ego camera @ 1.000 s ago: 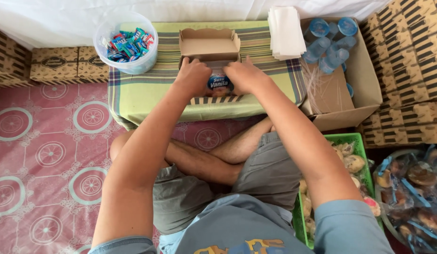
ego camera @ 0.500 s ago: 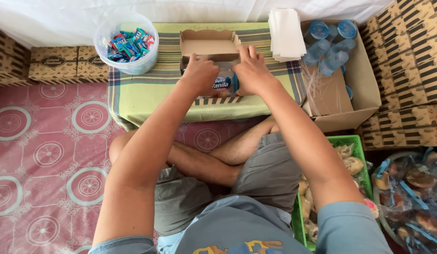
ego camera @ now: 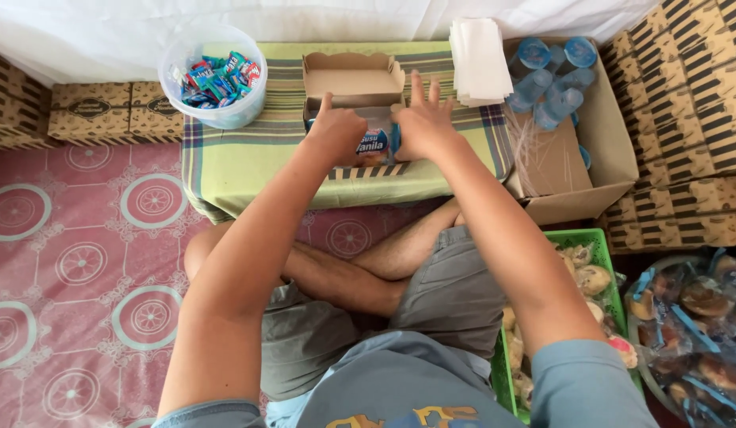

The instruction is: Folding cardboard boxes and filling them with various snack items like cakes and candies.

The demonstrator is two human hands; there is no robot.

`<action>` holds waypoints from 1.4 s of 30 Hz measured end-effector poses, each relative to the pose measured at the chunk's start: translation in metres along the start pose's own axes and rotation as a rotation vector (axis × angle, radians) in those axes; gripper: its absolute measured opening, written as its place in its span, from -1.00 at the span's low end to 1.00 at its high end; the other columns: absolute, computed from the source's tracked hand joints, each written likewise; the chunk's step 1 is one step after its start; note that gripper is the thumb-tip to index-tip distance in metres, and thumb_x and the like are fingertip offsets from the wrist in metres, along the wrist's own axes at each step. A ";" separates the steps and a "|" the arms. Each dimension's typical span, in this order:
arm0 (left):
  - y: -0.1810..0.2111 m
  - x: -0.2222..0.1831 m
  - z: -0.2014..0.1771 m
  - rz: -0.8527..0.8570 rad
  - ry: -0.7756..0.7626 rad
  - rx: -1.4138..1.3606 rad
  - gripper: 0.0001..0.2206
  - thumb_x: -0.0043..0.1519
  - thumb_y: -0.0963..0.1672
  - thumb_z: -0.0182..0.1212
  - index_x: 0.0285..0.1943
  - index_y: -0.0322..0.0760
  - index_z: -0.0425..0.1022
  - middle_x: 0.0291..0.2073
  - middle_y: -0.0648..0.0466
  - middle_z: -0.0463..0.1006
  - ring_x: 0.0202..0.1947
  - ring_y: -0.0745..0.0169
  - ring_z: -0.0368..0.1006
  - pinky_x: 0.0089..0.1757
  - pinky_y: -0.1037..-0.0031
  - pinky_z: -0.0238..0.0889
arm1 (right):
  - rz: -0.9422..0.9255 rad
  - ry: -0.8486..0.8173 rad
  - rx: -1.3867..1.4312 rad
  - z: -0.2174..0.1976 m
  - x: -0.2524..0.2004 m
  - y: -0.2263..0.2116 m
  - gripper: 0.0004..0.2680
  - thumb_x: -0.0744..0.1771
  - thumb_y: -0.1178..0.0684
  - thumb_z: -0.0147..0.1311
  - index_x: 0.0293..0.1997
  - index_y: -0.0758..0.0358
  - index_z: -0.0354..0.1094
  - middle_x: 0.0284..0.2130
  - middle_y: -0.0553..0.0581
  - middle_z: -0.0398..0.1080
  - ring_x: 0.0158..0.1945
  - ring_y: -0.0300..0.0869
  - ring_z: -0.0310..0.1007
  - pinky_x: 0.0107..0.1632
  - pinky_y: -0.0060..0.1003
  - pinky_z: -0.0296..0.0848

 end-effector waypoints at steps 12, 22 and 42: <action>0.014 0.041 -0.001 -0.113 0.196 -0.725 -0.71 0.23 -0.15 0.26 0.10 -0.41 0.58 -0.16 -0.23 0.58 -0.06 -0.40 0.58 -0.14 0.02 0.53 | 0.037 0.598 0.993 0.030 0.008 0.077 -0.72 0.27 -0.10 0.40 0.00 0.07 0.47 -0.27 0.06 0.61 -0.16 -0.18 0.64 -0.09 -0.32 0.59; 0.022 0.040 0.000 -0.218 0.080 -0.827 -0.71 0.25 -0.25 0.14 0.14 -0.47 0.56 -0.10 -0.31 0.57 -0.06 -0.41 0.56 -0.10 0.00 0.55 | -0.022 0.649 0.959 0.010 -0.003 0.049 -0.79 0.30 0.06 0.25 0.03 0.01 0.47 -0.31 0.07 0.61 -0.15 -0.14 0.63 -0.06 -0.26 0.60; 0.025 0.016 0.019 0.011 -0.014 -0.270 -0.34 0.16 0.16 0.38 0.28 -0.35 0.49 0.09 -0.11 0.58 0.15 -0.11 0.50 0.16 0.13 0.25 | -0.024 0.784 1.025 0.017 -0.039 0.054 -0.62 0.31 -0.16 0.38 0.06 0.35 0.47 -0.12 0.33 0.56 -0.10 0.07 0.62 -0.06 -0.04 0.63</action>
Point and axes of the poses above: each hand's wrist, its own x-axis towards the middle knuckle, its own z-axis out of the palm, y = z × x, the point moved 8 cm from there along x, towards the middle knuckle
